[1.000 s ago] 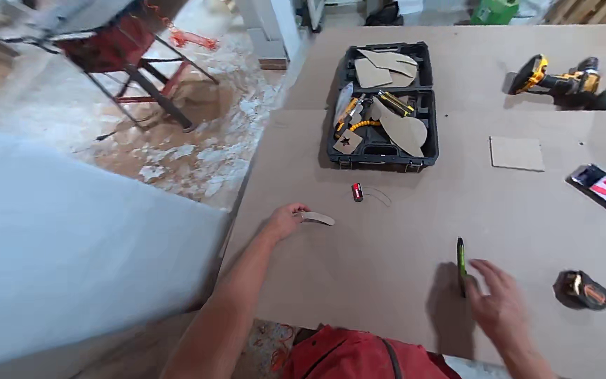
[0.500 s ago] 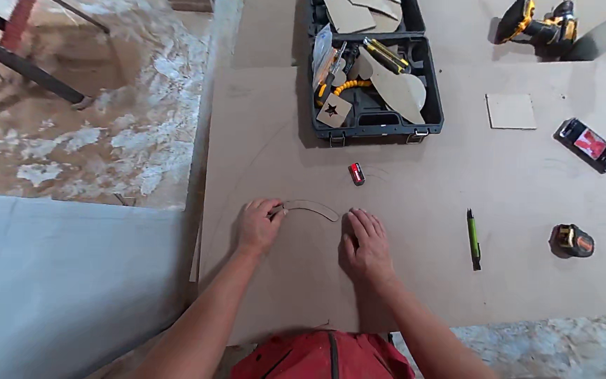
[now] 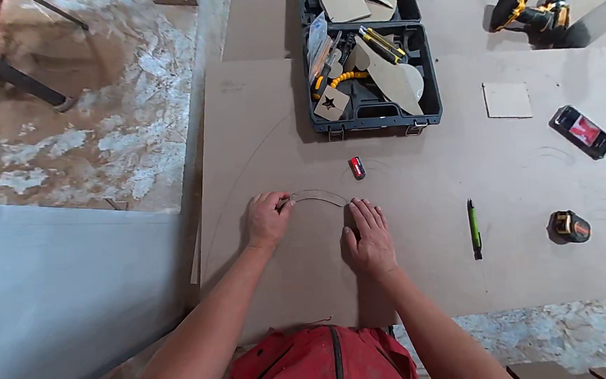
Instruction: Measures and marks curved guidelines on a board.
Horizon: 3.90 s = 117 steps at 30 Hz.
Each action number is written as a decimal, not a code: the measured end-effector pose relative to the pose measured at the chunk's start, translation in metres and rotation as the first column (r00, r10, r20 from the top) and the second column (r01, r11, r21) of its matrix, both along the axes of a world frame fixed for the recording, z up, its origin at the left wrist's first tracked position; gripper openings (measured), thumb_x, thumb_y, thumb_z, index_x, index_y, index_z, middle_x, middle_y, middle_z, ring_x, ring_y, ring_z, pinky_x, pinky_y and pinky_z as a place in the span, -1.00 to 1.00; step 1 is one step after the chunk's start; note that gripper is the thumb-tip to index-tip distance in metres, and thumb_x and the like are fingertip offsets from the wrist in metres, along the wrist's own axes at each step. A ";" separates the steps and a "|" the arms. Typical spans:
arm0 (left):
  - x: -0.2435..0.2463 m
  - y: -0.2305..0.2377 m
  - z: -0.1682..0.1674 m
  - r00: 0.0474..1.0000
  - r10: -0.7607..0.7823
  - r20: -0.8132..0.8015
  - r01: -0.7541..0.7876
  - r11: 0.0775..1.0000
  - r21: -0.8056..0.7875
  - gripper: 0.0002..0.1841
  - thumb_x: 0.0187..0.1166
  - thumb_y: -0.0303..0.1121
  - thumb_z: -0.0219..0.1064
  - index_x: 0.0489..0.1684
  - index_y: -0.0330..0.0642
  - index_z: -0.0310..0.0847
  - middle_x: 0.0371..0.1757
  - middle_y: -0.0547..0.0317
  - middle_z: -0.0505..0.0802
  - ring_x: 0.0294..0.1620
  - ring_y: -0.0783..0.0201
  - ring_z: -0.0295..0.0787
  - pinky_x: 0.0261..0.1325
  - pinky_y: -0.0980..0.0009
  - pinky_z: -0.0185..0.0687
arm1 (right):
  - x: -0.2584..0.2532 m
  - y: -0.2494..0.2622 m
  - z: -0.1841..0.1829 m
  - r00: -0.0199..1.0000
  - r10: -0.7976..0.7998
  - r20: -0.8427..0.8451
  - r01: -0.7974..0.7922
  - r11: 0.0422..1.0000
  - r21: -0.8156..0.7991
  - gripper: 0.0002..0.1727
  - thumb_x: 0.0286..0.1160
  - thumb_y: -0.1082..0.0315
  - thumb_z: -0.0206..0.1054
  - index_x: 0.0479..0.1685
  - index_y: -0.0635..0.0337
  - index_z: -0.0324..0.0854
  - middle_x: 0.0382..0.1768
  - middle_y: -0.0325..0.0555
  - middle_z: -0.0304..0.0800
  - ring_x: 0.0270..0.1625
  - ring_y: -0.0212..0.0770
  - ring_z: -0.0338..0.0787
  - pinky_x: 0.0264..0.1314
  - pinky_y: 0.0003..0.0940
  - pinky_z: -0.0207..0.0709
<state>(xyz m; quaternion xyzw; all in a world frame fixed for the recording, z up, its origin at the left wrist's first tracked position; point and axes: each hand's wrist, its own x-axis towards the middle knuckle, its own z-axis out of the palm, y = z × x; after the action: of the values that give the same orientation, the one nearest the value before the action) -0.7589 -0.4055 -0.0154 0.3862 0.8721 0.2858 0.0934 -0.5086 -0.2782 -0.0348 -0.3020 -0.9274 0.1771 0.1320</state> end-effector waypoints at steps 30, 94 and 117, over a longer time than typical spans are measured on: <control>-0.004 -0.008 0.009 0.992 0.006 0.130 -0.007 1.000 0.002 -0.85 0.65 -0.28 0.40 -0.01 0.02 0.88 -0.10 0.24 0.86 -0.06 0.32 0.77 0.07 0.28 0.71 | 0.003 -0.001 0.001 0.992 0.099 0.080 -0.102 0.994 0.039 -0.40 0.78 0.15 -0.17 0.78 -0.26 0.39 0.83 -0.55 0.24 0.93 -0.23 0.00 0.95 0.13 -0.22; 0.003 -0.007 -0.015 0.965 -0.193 -0.176 0.191 0.981 -0.028 -0.68 0.75 -0.14 0.27 0.22 -0.07 0.83 0.16 -0.13 0.76 0.26 -0.12 0.64 0.38 -0.05 0.53 | -0.084 -0.058 0.008 0.979 0.146 0.145 -0.141 0.989 -0.048 -0.32 0.72 -0.01 -0.06 0.84 -0.07 0.28 0.87 -0.26 0.17 0.93 -0.12 -0.03 0.94 0.23 -0.39; -0.022 -0.009 0.018 0.954 -0.132 0.269 0.132 0.991 0.018 -0.72 0.79 -0.34 0.18 0.25 -0.02 0.79 0.30 0.24 0.82 0.34 0.35 0.74 0.43 0.19 0.67 | -0.090 -0.056 0.010 0.964 0.157 0.215 -0.164 0.986 0.015 -0.33 0.73 -0.01 -0.11 0.84 -0.11 0.27 0.85 -0.22 0.20 0.89 -0.06 0.11 0.87 0.35 -0.23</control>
<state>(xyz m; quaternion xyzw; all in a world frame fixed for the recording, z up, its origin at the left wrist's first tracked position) -0.7811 -0.4141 0.0024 0.4009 0.8235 0.3287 0.2303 -0.5984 -0.3341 -0.0251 -0.2411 -0.9603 0.1386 0.0218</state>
